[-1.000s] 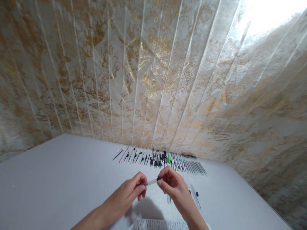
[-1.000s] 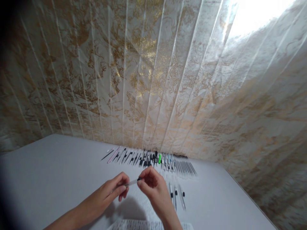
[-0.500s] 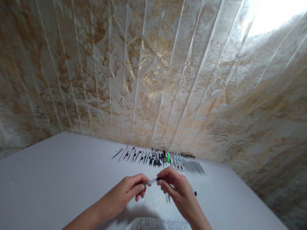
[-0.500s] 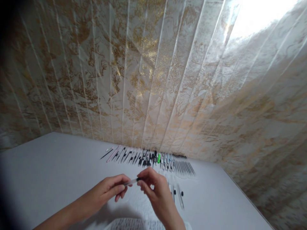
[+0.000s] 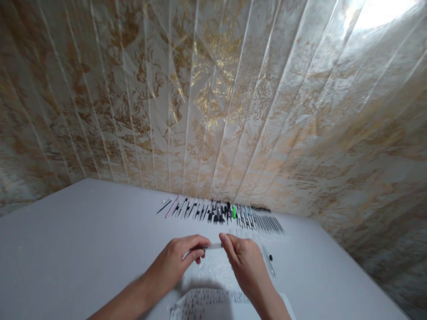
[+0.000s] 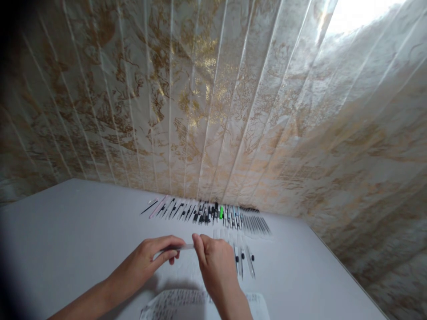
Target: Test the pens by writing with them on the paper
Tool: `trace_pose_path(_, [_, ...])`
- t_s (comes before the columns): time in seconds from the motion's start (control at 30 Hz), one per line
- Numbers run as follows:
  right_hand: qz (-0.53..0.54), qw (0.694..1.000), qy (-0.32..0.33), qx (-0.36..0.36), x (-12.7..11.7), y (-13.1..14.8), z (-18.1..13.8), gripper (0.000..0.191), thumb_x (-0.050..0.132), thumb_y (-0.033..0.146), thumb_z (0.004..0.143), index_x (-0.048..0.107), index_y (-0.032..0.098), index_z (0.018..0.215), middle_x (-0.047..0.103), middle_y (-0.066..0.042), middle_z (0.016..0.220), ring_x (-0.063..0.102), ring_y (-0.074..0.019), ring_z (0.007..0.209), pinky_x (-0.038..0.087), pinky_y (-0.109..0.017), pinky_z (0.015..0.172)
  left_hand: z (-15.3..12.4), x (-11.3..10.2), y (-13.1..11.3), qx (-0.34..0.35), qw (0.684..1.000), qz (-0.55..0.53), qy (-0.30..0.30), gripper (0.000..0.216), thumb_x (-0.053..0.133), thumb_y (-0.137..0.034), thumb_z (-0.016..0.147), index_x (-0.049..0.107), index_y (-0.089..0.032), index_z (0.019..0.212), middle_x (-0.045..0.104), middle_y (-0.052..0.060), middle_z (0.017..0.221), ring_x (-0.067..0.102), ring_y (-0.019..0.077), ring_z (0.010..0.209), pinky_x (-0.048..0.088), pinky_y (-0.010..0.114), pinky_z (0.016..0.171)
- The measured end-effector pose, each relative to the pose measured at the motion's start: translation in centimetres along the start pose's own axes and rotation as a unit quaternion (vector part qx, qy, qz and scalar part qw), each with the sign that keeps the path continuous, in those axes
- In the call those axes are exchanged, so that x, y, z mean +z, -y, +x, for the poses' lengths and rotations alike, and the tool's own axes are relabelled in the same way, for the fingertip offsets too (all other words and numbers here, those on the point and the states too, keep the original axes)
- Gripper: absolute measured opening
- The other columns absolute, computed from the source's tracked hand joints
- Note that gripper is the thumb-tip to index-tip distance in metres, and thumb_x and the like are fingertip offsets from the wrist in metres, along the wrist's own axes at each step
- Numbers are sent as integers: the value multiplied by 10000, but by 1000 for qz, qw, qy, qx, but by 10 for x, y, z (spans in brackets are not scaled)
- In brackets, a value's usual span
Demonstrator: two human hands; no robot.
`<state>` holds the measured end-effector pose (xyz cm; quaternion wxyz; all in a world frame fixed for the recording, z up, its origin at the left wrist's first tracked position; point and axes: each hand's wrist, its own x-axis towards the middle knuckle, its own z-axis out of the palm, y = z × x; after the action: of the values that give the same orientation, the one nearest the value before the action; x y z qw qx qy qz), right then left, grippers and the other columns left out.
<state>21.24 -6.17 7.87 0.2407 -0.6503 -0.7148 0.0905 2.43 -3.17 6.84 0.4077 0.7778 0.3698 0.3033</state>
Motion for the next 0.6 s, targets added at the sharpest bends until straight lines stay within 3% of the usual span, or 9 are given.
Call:
trace_pose_path(0.1, [11,1000,24,3,-5,2,-1,509,220,485,977,390,226,574,485,7,471,477,-151,440,246,-254,491,0,0,1,0,1000,-13,-15,215,509,-233,847,679,-218,978,717,2,857,643,151,749,480,244,768])
trace_pose_path(0.27, [30,998,9,-46,-13,4,0,319,303,442,969,427,235,760,576,3,663,522,-162,570,314,-227,545,2,-1,-1,-18,999,-41,-27,204,531,-237,819,681,-194,951,713,5,812,637,150,705,495,268,755])
trace_pose_path(0.37, [43,998,-20,-44,-7,5,0,381,268,450,970,367,237,669,498,20,573,456,-150,502,284,-230,510,2,-1,-4,-14,999,-35,-24,208,522,-237,832,683,-196,957,713,-1,805,643,145,712,491,266,774])
trace_pose_path(0.47, [56,998,-39,2,2,4,0,487,233,515,963,334,236,576,395,34,464,390,-140,422,236,-246,477,0,1,-4,2,999,-21,-32,215,511,-239,843,687,-200,960,724,1,841,651,140,723,492,257,772])
trace_pose_path(0.6, [80,997,-13,14,-1,3,-1,518,229,515,967,374,228,561,437,22,471,440,-140,443,267,-242,490,-1,2,-1,11,999,-12,-47,204,521,-253,839,686,-212,953,734,3,872,654,145,752,498,256,771])
